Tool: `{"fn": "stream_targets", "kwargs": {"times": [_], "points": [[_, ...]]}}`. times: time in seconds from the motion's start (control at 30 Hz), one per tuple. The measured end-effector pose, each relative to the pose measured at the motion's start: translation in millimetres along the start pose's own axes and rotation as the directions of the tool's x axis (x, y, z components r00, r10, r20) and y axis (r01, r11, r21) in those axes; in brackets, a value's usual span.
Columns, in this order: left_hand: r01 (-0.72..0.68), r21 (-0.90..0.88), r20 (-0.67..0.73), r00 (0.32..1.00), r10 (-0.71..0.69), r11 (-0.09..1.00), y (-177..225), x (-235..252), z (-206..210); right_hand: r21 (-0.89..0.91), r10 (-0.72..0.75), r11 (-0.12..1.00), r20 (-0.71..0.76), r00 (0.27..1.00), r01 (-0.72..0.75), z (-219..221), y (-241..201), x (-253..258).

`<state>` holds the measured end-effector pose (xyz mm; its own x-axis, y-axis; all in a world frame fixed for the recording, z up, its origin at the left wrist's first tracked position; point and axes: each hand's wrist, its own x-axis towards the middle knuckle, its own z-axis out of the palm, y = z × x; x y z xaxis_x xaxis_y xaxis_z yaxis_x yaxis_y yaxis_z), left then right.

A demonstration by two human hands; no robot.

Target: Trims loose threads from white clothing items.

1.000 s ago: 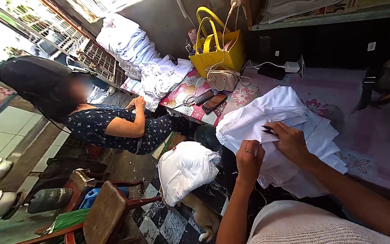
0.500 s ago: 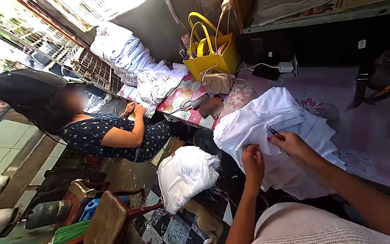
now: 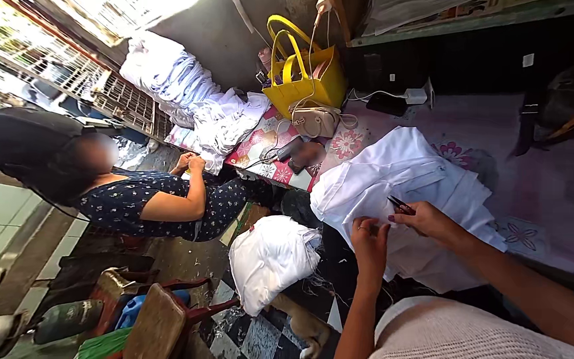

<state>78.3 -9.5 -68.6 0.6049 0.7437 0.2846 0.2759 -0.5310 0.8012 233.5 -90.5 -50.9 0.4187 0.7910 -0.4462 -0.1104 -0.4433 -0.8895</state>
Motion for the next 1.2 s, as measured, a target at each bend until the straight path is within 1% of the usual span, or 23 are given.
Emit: {"fn": "stream_targets", "kwargs": {"times": [0.07,0.13,0.2,0.3,0.4,0.43,0.47,0.5,0.57,0.6,0.63,0.73,0.8,0.87,1.0,1.13,1.2], "points": [[-0.049,0.048,-0.036,0.998,0.051,0.998,-6.0,3.2,13.3,-0.108,-0.046,0.993,-0.012,0.999,0.044,6.7,2.0,4.0],[-0.083,0.039,-0.075,0.993,0.085,0.996,-13.5,7.2,18.4,-0.172,-0.080,0.982,-0.042,0.996,0.071,9.2,3.6,6.8],[-0.067,-0.031,-0.061,0.996,0.065,0.997,-17.1,8.4,14.1,-0.137,-0.063,0.989,-0.056,0.996,0.055,6.5,5.7,5.7],[-0.025,-0.090,-0.017,1.000,0.024,0.996,-16.1,7.5,9.3,-0.050,-0.017,0.999,-0.020,1.000,0.016,2.8,5.6,4.0],[-0.035,-0.095,-0.035,0.999,0.032,0.995,-18.1,6.8,13.0,-0.078,-0.043,0.996,-0.008,0.999,0.042,3.9,6.1,5.4],[-0.014,-0.118,-0.037,0.999,0.009,0.993,-19.1,7.0,12.6,-0.088,-0.054,0.995,-0.003,0.999,0.053,3.6,6.5,5.3],[0.041,-0.165,-0.024,0.999,-0.046,0.985,-18.7,7.3,10.5,-0.077,-0.059,0.995,0.008,0.998,0.060,2.2,6.2,3.9],[0.122,-0.235,0.003,0.992,-0.125,0.964,-17.0,7.4,7.6,-0.027,-0.057,0.998,0.020,0.998,0.057,-0.1,4.4,0.2],[0.276,-0.383,0.078,0.960,-0.267,0.882,-12.9,7.2,0.3,0.155,-0.014,0.988,0.050,0.999,0.006,-5.0,-5.0,-12.8],[0.327,-0.440,0.112,0.944,-0.310,0.836,-10.6,6.7,-2.8,0.237,0.000,0.971,0.083,0.997,-0.020,-8.1,-10.5,-19.6],[0.360,-0.484,0.138,0.931,-0.337,0.798,-8.7,5.6,-5.0,0.280,0.002,0.959,0.132,0.991,-0.039,-11.6,-14.2,-25.4],[0.396,-0.548,0.165,0.915,-0.369,0.737,-4.3,2.0,-6.7,0.257,0.045,0.958,0.309,0.950,-0.129,-15.7,-13.6,-30.8],[0.398,-0.567,0.172,0.913,-0.369,0.721,-4.0,0.3,-7.2,0.207,0.100,0.960,0.370,0.923,-0.187,-11.0,-8.1,-27.9],[0.392,-0.580,0.168,0.915,-0.366,0.714,-4.8,-0.9,-7.4,0.183,0.127,0.959,0.399,0.908,-0.215,-4.6,-2.8,-23.5],[0.385,-0.607,0.175,0.918,-0.356,0.695,-5.9,-3.9,-5.9,0.177,0.107,0.966,0.396,0.912,-0.190,3.7,-5.6,-18.9],[0.382,-0.615,0.176,0.919,-0.352,0.690,-4.6,-4.3,-5.2,0.164,0.090,0.975,0.323,0.942,-0.150,8.9,-7.2,-17.6],[0.381,-0.600,0.179,0.921,-0.347,0.703,-6.2,-5.5,-5.2,0.165,0.086,0.977,0.275,0.958,-0.135,10.3,-3.6,-16.9]]}}
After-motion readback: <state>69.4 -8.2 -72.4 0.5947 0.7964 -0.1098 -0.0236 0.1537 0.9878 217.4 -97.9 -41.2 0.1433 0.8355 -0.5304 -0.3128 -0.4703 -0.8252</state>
